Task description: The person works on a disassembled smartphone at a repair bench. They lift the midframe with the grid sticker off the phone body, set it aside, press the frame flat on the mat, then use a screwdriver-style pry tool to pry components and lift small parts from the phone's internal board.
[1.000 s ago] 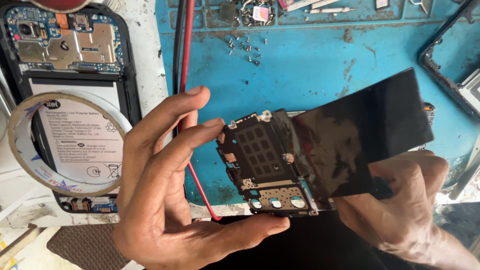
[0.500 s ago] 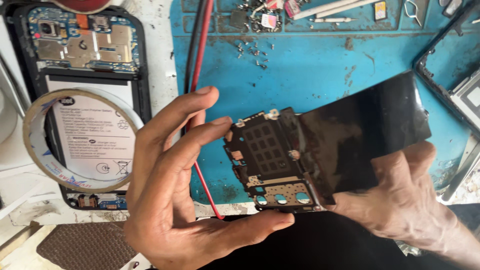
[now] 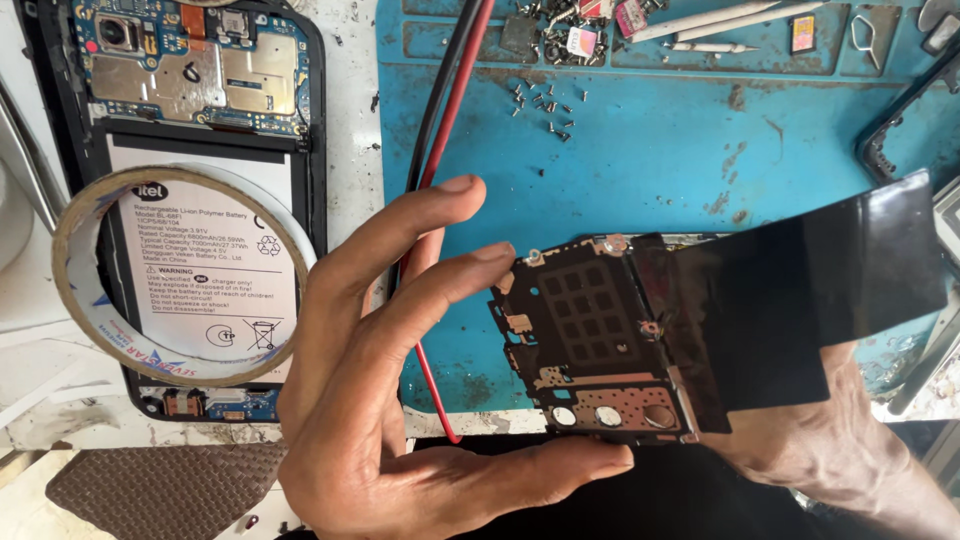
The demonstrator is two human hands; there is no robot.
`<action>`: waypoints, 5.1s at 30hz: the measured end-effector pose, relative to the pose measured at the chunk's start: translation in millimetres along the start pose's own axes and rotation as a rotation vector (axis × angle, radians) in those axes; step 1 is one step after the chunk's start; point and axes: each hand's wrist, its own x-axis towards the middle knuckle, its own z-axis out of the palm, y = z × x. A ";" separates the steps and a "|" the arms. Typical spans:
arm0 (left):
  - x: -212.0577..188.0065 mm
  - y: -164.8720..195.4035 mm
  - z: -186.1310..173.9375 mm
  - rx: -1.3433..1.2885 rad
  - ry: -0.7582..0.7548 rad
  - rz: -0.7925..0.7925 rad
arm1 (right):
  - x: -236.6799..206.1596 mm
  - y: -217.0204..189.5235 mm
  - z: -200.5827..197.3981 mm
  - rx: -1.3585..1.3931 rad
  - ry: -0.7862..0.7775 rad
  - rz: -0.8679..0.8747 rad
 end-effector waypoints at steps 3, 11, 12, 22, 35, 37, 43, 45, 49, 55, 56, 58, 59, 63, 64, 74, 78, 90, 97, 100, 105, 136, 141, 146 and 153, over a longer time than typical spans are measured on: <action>0.2 -0.1 1.3 -0.019 0.010 0.001 | -5.3 4.8 1.8 0.203 -0.018 0.192; 0.4 -1.5 3.1 -0.004 0.019 0.024 | -24.6 6.7 8.7 -0.203 0.062 -0.027; 0.1 -1.5 3.8 -0.010 0.020 0.021 | -26.2 6.8 9.6 -0.174 0.043 -0.001; 0.1 1.2 1.5 -0.012 -0.017 -0.006 | -20.7 9.9 9.3 -0.166 0.060 0.008; -1.3 -3.8 5.3 -0.070 0.059 0.067 | -23.9 7.0 15.0 -0.322 0.161 -0.098; -0.6 -5.8 4.7 -0.075 0.055 0.086 | -25.3 7.4 17.0 -0.242 0.098 -0.094; 0.4 -5.4 4.2 -0.044 0.067 0.120 | -24.2 7.4 19.2 -0.306 0.095 -0.073; 0.3 -4.1 4.2 -0.037 0.073 0.119 | -22.3 4.6 19.2 -0.322 0.171 -0.098; 1.3 -6.0 4.2 -0.023 0.078 0.147 | -15.4 -4.1 17.5 -0.250 0.226 -0.112; 0.2 -8.7 4.8 -0.073 0.060 0.144 | -6.5 -10.9 7.2 -0.235 0.158 -0.083; -0.4 -8.3 5.0 -0.087 0.055 0.136 | -6.7 -10.9 5.1 -0.216 0.149 -0.084; -0.5 -8.0 5.6 -0.110 0.054 0.131 | -10.3 -10.6 -0.3 -0.255 0.216 -0.048; -1.0 -7.5 5.9 -0.121 0.054 0.126 | -12.7 -10.7 -2.2 -0.272 0.245 -0.030; -4.7 -4.9 7.7 -0.119 0.065 0.104 | -22.5 -11.8 -2.7 -0.288 0.255 0.008; -5.7 -4.3 8.5 -0.113 0.070 0.102 | -24.2 -12.2 -1.4 -0.276 0.238 0.026; -7.8 -0.8 11.2 -0.058 0.105 0.069 | -22.8 -10.5 1.1 -0.224 0.301 -0.010; -6.0 -4.0 9.7 -0.072 0.111 0.076 | -16.8 -12.4 -1.5 -0.264 0.231 0.064; -6.8 -1.1 8.7 -0.077 0.098 0.038 | -25.3 -4.6 8.4 -0.246 0.177 0.158; 0.4 -2.2 4.7 0.020 0.028 0.144 | -7.2 -10.8 -7.1 -0.287 0.232 0.096; 7.6 0.7 5.1 0.094 -0.088 0.213 | 2.6 -8.8 -32.1 -0.113 0.408 -0.010; 15.0 3.3 11.6 0.301 -0.336 0.340 | 5.0 3.5 -57.0 -0.050 0.330 -0.106; -0.2 -11.5 -7.7 -0.294 0.147 0.176 | 44.5 24.0 -63.6 -0.028 0.139 -0.237; -21.1 -23.8 -9.8 -0.352 0.190 0.127 | 37.3 40.9 -36.6 0.108 -0.006 -0.327; -16.9 -26.7 -16.2 -0.315 0.121 0.158 | 31.2 59.2 -26.3 0.213 -0.033 -0.211; -17.0 -18.1 -20.1 -0.274 0.053 0.125 | 29.5 49.7 -26.4 0.284 -0.061 -0.138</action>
